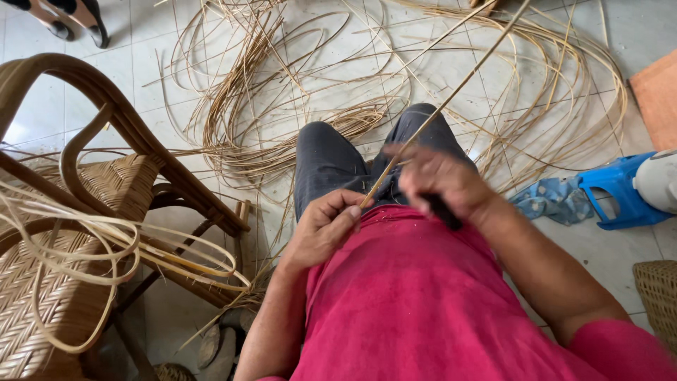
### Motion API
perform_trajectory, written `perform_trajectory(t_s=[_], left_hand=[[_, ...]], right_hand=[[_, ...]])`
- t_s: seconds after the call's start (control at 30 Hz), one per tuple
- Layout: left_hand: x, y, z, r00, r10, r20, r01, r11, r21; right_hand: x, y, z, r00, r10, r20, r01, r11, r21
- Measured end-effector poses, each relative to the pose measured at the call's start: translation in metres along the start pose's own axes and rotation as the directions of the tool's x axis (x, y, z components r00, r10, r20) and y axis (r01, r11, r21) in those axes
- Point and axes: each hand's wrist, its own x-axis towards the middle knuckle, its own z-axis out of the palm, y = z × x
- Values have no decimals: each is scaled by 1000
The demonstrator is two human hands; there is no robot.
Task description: The person strips or scrapes a long, thin wooden strip using a knife while holding it against their lap.
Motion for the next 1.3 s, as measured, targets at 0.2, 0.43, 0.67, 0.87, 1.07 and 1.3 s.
perform_trajectory(t_s=[0.2, 0.43, 0.67, 0.87, 1.07, 1.3], left_hand=[[3, 31, 7, 998, 52, 20, -56, 975, 215], [32, 38, 30, 980, 197, -23, -189, 963, 192], [18, 19, 25, 993, 105, -53, -101, 993, 63], [20, 16, 19, 994, 99, -39, -98, 994, 41], [13, 37, 14, 993, 118, 12, -118, 981, 156], [19, 39, 12, 973, 230, 9, -218, 908, 358]], right_hand=[[10, -23, -11, 996, -75, -54, 77, 997, 32], [7, -3, 5, 995, -86, -40, 86, 996, 1], [5, -24, -3, 998, -64, 22, 66, 992, -103], [-2, -13, 28, 995, 28, 100, -24, 999, -39], [10, -30, -14, 997, -52, 48, 49, 996, 70], [-7, 10, 25, 987, 100, 125, -90, 992, -84]])
